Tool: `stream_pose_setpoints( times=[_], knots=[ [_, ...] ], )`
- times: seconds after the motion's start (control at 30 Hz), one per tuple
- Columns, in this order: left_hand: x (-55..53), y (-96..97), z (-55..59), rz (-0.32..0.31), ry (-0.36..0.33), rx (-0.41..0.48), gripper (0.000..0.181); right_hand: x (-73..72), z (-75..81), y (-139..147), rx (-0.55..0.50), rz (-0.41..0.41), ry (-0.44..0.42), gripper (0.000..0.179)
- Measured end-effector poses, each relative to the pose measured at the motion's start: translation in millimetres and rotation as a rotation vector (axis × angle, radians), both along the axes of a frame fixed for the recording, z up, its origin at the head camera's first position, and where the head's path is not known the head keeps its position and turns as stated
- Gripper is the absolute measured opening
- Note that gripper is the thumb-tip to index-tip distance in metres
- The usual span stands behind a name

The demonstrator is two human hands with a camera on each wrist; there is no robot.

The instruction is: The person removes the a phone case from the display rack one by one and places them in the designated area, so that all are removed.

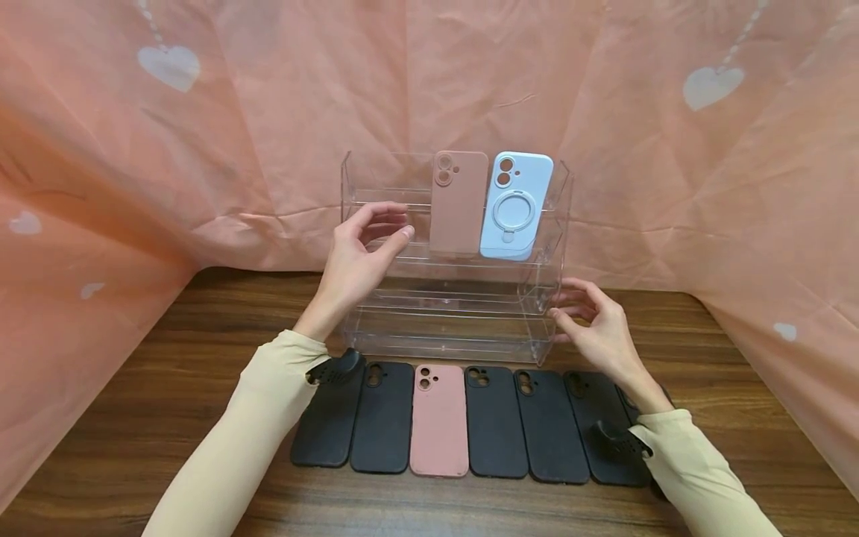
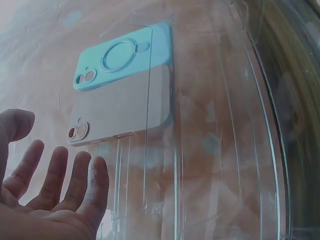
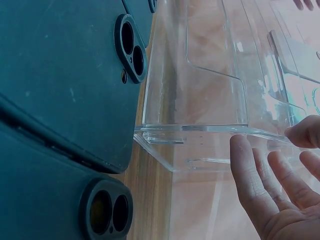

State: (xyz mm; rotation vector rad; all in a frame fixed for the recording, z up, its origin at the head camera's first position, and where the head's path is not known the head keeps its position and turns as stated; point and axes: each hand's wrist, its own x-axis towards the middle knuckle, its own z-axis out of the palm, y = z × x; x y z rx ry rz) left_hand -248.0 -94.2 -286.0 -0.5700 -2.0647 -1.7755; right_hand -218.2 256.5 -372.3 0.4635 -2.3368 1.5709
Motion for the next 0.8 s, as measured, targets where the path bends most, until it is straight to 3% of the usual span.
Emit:
stream_pose_setpoints(
  times=[0.23,0.47,0.8],
  knots=[
    [-13.7,9.5,2.1,0.011,-0.001,0.005,0.033,-2.5,-0.8,-3,-0.010,0.009,-0.009,0.049],
    [-26.6,21.8,4.5,0.036,-0.031,-0.048,0.034,-0.2,0.3,-2,-0.013,0.008,-0.005,0.049],
    [-36.4,31.0,1.9,0.090,-0.099,-0.125,0.035,1.6,-0.4,0,-0.007,-0.003,-0.001,0.049]
  ],
)
